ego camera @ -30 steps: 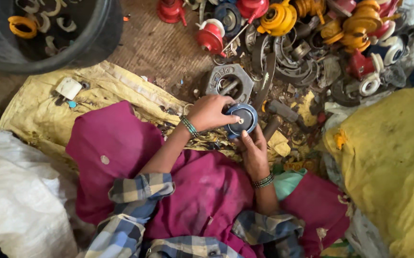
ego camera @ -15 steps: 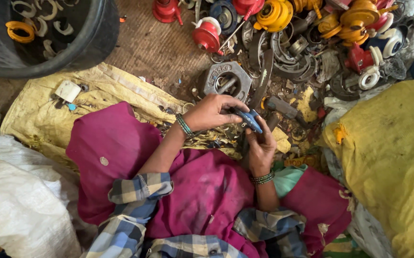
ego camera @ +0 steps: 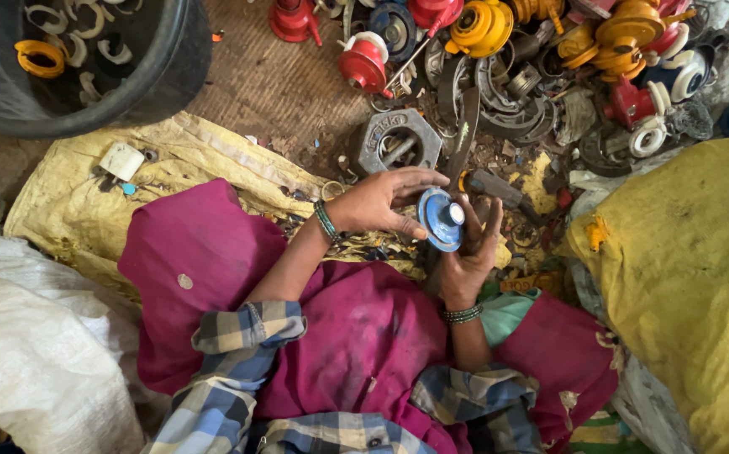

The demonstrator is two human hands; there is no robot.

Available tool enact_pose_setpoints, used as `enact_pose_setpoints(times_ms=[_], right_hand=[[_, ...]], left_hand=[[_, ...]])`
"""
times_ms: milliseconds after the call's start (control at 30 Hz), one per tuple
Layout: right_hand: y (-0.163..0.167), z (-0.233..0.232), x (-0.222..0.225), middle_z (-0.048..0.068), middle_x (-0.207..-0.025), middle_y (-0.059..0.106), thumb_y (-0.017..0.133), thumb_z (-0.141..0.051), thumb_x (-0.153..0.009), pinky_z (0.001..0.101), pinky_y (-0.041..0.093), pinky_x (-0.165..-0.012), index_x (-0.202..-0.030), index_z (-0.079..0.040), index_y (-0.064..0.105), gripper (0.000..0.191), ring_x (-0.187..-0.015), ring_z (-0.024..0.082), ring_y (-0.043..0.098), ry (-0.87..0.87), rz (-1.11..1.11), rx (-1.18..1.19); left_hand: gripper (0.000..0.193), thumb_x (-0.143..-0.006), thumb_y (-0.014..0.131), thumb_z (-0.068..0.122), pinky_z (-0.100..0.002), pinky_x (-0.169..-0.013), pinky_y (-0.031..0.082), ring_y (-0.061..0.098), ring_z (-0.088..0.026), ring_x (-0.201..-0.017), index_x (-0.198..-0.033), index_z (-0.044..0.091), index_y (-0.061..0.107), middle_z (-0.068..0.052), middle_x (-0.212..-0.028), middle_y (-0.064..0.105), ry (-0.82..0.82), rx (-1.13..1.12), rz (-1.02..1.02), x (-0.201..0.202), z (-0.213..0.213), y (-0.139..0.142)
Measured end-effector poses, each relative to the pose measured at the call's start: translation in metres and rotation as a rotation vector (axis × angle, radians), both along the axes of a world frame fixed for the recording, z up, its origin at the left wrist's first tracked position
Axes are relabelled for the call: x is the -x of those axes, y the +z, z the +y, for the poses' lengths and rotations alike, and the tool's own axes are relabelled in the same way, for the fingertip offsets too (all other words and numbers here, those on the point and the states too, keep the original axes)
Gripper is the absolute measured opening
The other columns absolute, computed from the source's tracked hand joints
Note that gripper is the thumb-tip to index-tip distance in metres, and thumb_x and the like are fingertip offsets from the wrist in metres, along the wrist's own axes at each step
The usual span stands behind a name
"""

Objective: The person sits on the floor and uses a hammer and a metal jig to repeatedly strike and shape a small blue metal part. The person adjusts the part's position in the jig multiple times and continues hammering until the end of the clip.

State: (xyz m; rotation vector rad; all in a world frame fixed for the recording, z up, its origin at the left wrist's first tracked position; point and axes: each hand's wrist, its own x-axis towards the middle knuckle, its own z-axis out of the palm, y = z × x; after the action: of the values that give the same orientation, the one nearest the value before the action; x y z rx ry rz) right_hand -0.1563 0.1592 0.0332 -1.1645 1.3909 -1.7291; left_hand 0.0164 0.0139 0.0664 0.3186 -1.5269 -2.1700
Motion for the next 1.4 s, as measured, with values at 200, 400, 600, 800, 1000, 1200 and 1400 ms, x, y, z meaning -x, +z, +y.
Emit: enact_pose_setpoints(times_ms=[200,400,600,800,1000,1200,1400], right_hand=[[-0.006,0.002,0.005,0.023,-0.154,0.055,0.066,0.006,-0.099,0.0354,0.048,-0.118,-0.167,-0.007,0.017,0.086,-0.142,0.026,0.057,-0.013,-0.041,0.002],[-0.018,-0.001,0.011,0.017,-0.139,0.066,0.068,0.001,-0.104,0.0325,0.055,-0.105,-0.149,0.004,0.052,0.047,-0.124,0.021,0.065,-0.015,0.115,-0.222],[-0.016,-0.002,0.004,0.011,-0.130,0.068,0.064,-0.005,-0.106,0.0285,0.058,-0.095,-0.146,0.005,0.052,0.043,-0.113,0.014,0.067,0.049,-0.196,-0.235],[-0.006,-0.005,0.002,0.009,-0.119,0.069,0.061,-0.011,-0.104,0.0315,0.064,-0.079,-0.143,0.002,0.052,0.041,-0.100,0.013,0.069,0.056,-0.314,-0.293],[-0.008,-0.004,0.002,0.009,-0.115,0.068,0.061,-0.009,-0.106,0.0319,0.062,-0.076,-0.143,0.004,0.055,0.039,-0.095,0.013,0.067,0.006,-0.303,-0.310],[-0.021,-0.001,0.009,0.010,-0.130,0.066,0.061,-0.004,-0.105,0.0284,0.054,-0.101,-0.143,0.003,0.050,0.041,-0.118,0.015,0.064,0.022,-0.176,-0.201],[-0.031,-0.007,0.018,0.014,-0.133,0.066,0.064,0.002,-0.102,0.0320,0.054,-0.107,-0.143,0.002,0.052,0.043,-0.125,0.020,0.065,0.049,0.074,-0.263]], left_hand=[[0.076,-0.079,0.090,0.016,-0.032,-0.119,0.043,0.052,-0.013,-0.138,-0.146,0.004,0.054,-0.004,-0.147,0.054,0.023,0.092,-0.007,0.000,0.000,-0.001],[0.051,-0.090,0.078,0.038,-0.029,-0.083,0.059,0.071,-0.010,-0.093,-0.126,0.003,0.072,-0.005,-0.106,0.080,0.274,0.239,-0.433,0.006,-0.001,-0.017],[0.046,-0.092,0.078,0.035,-0.029,-0.079,0.059,0.074,-0.010,-0.091,-0.123,0.002,0.072,-0.010,-0.105,0.080,0.380,0.391,-0.389,0.009,-0.002,-0.037],[0.045,-0.091,0.076,0.035,-0.031,-0.074,0.058,0.074,-0.016,-0.080,-0.123,0.004,0.072,-0.011,-0.098,0.080,0.356,0.379,-0.454,0.007,-0.001,-0.032],[0.056,-0.086,0.077,0.044,-0.034,-0.075,0.059,0.073,-0.020,-0.084,-0.126,0.005,0.071,-0.010,-0.104,0.079,0.333,0.280,-0.479,0.011,0.000,-0.027],[0.057,-0.082,0.084,0.044,-0.039,-0.088,0.058,0.074,-0.028,-0.101,-0.128,0.013,0.069,-0.015,-0.114,0.074,0.373,0.610,-0.477,0.012,0.005,-0.033],[0.054,-0.086,0.080,0.041,-0.039,-0.082,0.059,0.075,-0.028,-0.094,-0.136,0.027,0.067,-0.012,-0.111,0.076,0.375,0.728,-0.439,0.014,0.009,-0.029]])
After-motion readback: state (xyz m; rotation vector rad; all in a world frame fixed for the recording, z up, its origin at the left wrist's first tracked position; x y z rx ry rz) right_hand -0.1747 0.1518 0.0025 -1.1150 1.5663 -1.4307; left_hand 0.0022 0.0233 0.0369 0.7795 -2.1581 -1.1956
